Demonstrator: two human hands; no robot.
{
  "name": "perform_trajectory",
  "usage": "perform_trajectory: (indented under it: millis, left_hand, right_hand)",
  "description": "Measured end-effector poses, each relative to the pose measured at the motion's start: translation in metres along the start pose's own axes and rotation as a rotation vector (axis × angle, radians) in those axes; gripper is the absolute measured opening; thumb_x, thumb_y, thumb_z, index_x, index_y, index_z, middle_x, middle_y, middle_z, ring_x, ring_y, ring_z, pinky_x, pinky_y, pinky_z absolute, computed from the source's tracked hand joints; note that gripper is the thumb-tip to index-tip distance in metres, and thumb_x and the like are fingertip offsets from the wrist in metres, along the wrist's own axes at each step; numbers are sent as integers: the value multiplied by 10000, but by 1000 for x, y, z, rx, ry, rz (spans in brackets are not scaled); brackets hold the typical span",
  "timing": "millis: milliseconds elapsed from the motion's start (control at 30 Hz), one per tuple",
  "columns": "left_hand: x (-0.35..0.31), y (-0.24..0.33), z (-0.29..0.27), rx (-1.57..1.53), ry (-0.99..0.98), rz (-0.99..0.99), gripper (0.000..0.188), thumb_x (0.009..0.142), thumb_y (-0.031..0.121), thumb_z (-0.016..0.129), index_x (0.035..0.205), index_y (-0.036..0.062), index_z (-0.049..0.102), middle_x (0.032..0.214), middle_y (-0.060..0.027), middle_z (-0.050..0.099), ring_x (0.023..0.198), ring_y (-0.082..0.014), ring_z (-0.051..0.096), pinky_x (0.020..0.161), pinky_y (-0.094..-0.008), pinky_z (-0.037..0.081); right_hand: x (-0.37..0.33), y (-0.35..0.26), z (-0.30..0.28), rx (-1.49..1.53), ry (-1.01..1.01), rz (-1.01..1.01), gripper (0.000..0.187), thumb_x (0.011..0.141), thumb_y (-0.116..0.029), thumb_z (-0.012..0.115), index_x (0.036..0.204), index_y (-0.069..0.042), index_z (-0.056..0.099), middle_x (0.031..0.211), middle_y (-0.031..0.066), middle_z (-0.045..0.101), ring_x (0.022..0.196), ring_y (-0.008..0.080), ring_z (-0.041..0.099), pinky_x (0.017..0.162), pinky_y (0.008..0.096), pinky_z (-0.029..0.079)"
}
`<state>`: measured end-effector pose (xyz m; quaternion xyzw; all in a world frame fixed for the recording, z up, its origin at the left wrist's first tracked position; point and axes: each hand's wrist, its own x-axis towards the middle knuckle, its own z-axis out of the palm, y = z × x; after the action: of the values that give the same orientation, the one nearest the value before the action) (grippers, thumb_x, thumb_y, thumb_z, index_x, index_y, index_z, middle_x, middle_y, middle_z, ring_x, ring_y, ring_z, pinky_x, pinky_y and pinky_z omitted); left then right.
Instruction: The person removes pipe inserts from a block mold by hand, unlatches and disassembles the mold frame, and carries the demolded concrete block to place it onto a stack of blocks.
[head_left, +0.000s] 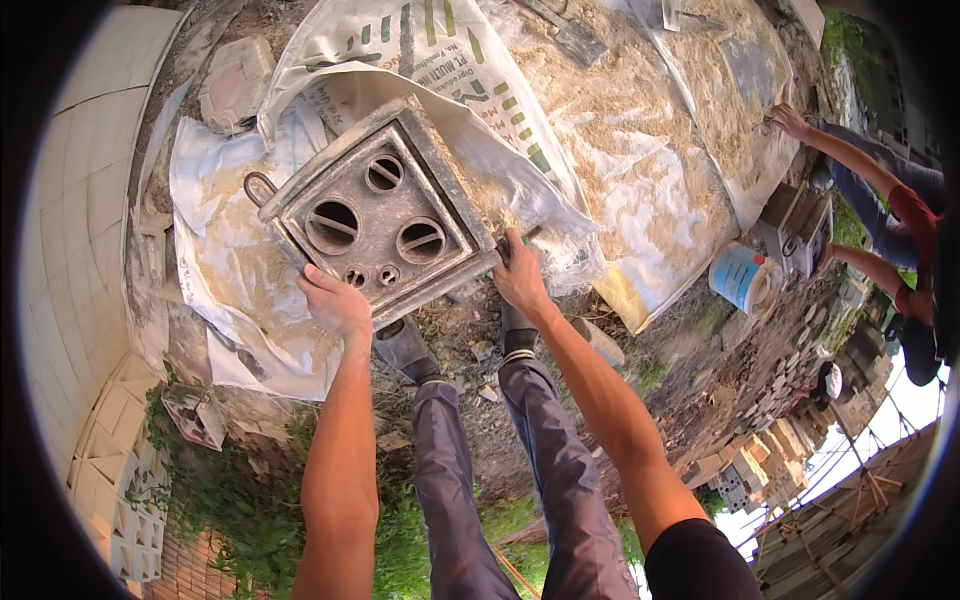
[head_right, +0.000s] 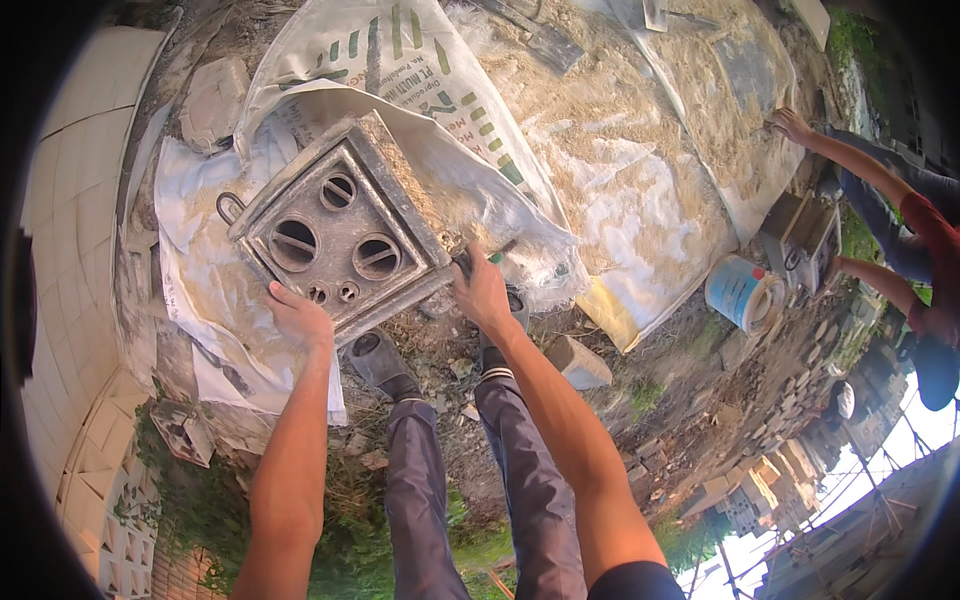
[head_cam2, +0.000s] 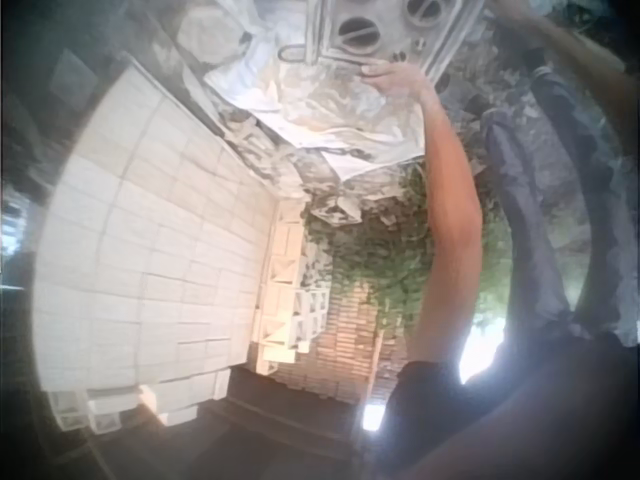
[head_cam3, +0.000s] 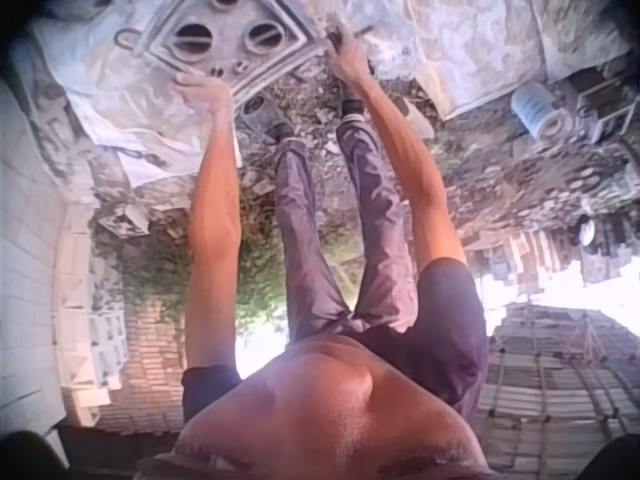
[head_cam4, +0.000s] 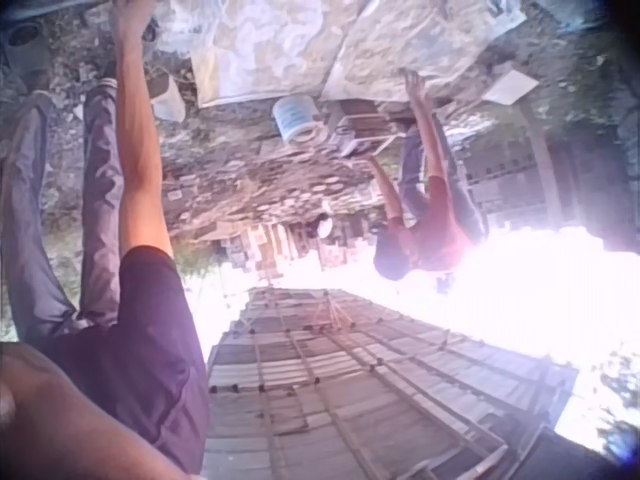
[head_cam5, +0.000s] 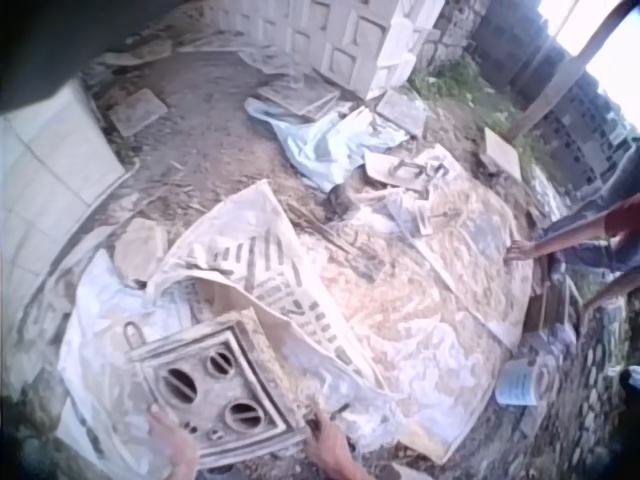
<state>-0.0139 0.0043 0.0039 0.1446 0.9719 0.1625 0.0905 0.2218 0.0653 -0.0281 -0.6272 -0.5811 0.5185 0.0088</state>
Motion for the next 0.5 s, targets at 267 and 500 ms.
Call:
perform_trajectory:
  millis: [267,500]
  left_hand:
    - [2,3,-5,-25,-77,-61,494,993,381,274,1086,-61,473,974,-329,584,879,-501,545,714,-539,397]
    - [5,2,-8,-21,-72,-9,430,992,350,292,1031,-38,473,883,-318,592,816,-491,561,699,-550,407]
  right_hand:
    - [5,7,-17,-86,-21,-154,452,788,-131,598,1195,-23,434,1132,225,578,1062,372,548,931,431,404]
    - [-5,-32,-32,-115,185,-164,350,798,-87,578,1133,-24,497,999,173,601,906,323,580,836,414,437]
